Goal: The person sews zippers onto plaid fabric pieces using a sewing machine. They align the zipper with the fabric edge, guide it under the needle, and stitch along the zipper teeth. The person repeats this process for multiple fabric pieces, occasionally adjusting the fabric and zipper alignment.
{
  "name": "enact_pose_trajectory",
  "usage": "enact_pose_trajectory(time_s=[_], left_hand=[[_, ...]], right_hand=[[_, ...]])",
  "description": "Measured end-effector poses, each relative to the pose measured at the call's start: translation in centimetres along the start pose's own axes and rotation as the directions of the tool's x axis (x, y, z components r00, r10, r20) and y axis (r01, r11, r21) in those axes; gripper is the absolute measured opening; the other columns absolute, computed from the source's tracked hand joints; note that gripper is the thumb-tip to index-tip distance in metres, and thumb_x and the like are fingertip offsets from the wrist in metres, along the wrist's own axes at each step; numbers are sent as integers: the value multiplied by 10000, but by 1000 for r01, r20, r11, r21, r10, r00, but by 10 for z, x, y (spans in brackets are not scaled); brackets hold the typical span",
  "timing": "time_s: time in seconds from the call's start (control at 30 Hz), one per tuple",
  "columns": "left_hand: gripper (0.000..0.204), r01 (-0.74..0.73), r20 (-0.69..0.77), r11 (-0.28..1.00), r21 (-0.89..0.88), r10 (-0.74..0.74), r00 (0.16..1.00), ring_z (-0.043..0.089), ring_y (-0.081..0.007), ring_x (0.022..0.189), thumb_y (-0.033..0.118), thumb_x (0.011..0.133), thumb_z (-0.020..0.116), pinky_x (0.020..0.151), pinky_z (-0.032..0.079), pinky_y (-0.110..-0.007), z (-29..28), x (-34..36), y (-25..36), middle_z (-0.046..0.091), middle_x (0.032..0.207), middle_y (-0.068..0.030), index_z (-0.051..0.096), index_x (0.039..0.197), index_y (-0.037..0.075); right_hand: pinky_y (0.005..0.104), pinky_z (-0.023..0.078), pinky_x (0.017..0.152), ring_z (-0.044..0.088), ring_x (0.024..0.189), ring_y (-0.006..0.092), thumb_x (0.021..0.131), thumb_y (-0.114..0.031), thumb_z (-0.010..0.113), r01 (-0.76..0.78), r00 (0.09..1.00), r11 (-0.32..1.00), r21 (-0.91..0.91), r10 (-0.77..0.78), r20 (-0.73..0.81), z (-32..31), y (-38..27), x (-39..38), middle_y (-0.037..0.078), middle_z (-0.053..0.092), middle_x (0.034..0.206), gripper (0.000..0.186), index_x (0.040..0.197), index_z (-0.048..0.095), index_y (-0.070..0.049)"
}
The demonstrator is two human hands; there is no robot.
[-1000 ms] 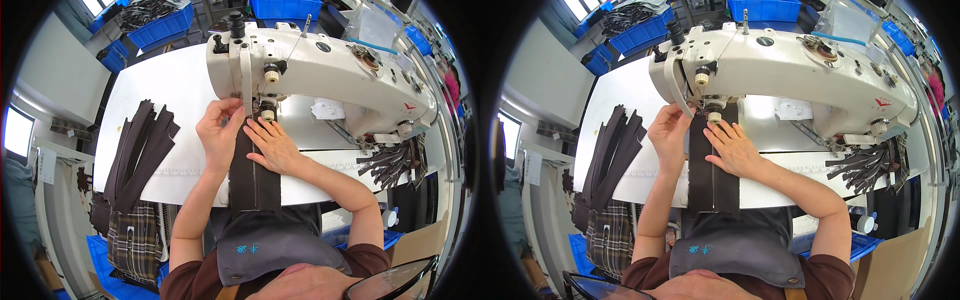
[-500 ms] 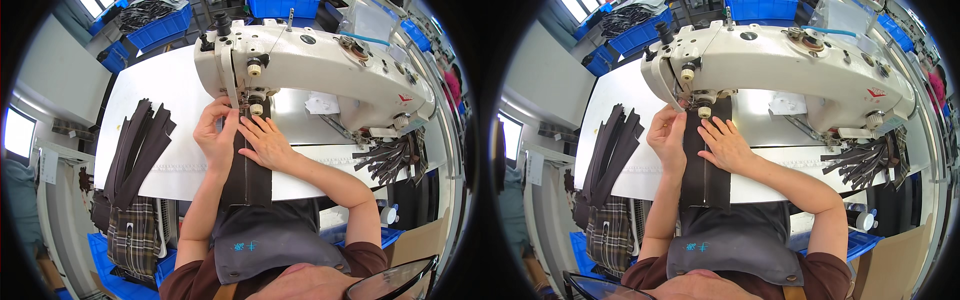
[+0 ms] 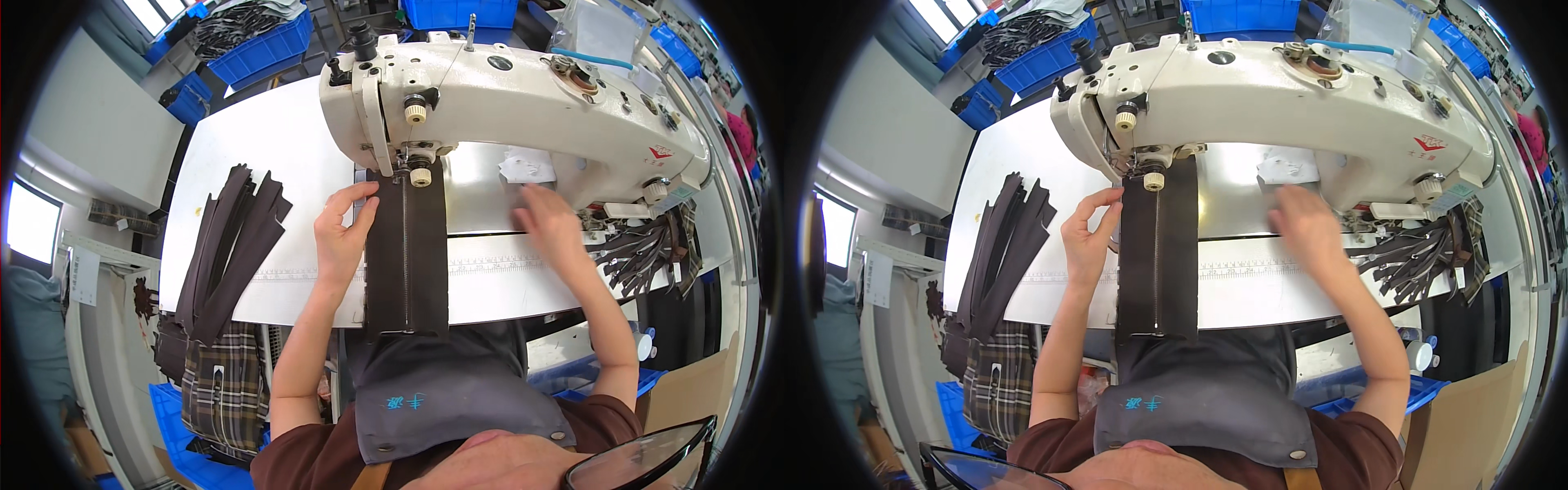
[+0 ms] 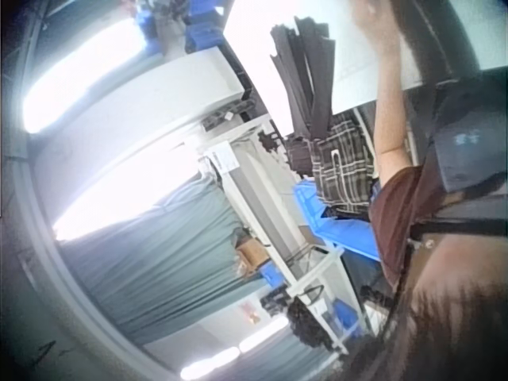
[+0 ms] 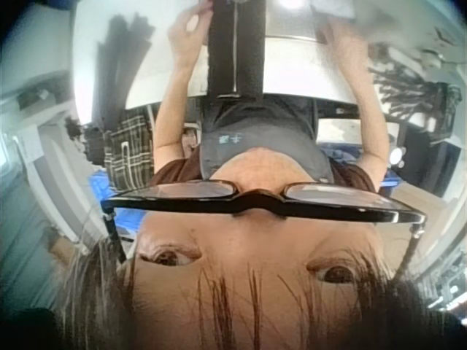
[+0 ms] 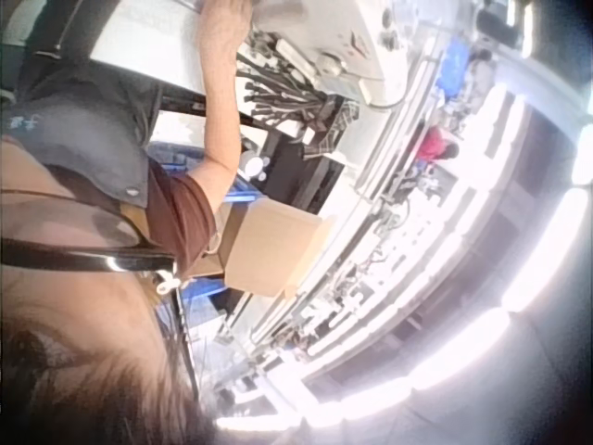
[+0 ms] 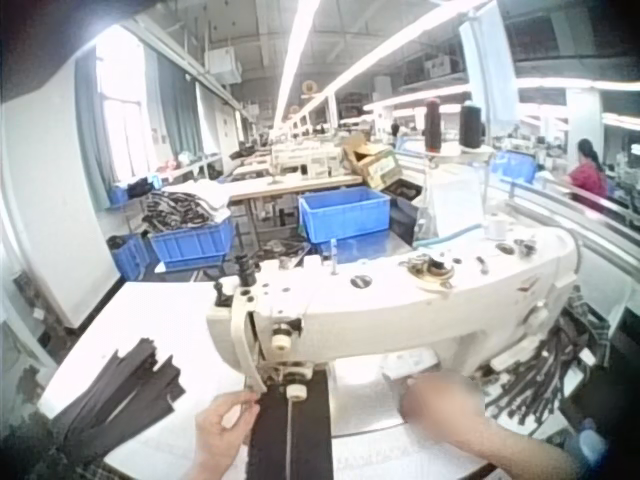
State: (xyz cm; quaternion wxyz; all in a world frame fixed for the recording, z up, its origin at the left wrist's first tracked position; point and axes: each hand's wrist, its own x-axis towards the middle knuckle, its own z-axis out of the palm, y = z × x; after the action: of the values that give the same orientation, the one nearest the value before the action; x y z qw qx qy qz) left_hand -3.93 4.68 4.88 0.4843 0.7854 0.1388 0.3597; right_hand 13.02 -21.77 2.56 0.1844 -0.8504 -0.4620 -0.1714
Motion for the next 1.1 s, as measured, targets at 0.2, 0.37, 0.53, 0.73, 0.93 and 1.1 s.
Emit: enact_pose_trajectory(time_s=[0.2, 0.37, 0.53, 0.73, 0.93, 1.1], left_hand=[[201, 64, 79, 995, -82, -58, 995, 586, -127, 904, 26, 824, 646, 817, 450, -261, 0, 0, -4, 660, 950, -59, 665, 1024, 20], [193, 39, 104, 992, -120, -27, 994, 583, -120, 908, 27, 831, 639, 837, 442, -259, 4, 1, 3, 665, 960, -53, 669, 1021, 16], [191, 60, 113, 990, -124, -46, 993, 581, -112, 927, 26, 838, 629, 860, 429, -251, 4, 1, 3, 674, 970, -48, 671, 1023, 4], [194, 72, 97, 994, -84, -64, 993, 584, -109, 909, 21, 834, 627, 846, 438, -249, -2, -1, -6, 676, 962, -46, 671, 1022, -2], [204, 76, 117, 997, -32, -72, 991, 584, -102, 901, 19, 831, 626, 840, 441, -245, -3, -1, -16, 678, 960, -41, 672, 1030, 4], [210, 88, 131, 996, -32, -83, 988, 587, -105, 907, 18, 831, 622, 843, 439, -246, -2, -3, -19, 679, 962, -44, 672, 1034, 8]], right_hand=[[390, 486, 814, 579, 942, 317, 778, -60, 641, -49, 997, 989, -138, 40, -73, 2, 18, -32, 150, 593, 1058, 325, 1085, 566, 14], [400, 488, 743, 573, 869, 312, 790, -24, 606, -30, 995, 992, -119, 19, -94, -2, 14, -28, 135, 582, 958, 274, 1060, 574, 11], [403, 483, 693, 583, 828, 314, 797, 4, 580, -31, 998, 993, -113, 24, -66, -2, 18, -24, 132, 575, 889, 239, 1036, 583, -4], [395, 471, 690, 593, 786, 332, 833, -4, 548, -123, 978, 931, 345, 55, 201, -42, -34, -4, 157, 594, 866, 198, 1023, 604, -17], [363, 471, 698, 622, 791, 292, 884, -236, 596, -338, 907, 753, 565, 101, 408, -2, -62, 30, 131, 639, 890, 256, 1057, 587, -48], [369, 470, 697, 625, 810, 265, 840, -286, 652, -267, 908, 799, 538, 22, 418, 15, -95, 65, 112, 631, 888, 303, 1016, 561, -57]])
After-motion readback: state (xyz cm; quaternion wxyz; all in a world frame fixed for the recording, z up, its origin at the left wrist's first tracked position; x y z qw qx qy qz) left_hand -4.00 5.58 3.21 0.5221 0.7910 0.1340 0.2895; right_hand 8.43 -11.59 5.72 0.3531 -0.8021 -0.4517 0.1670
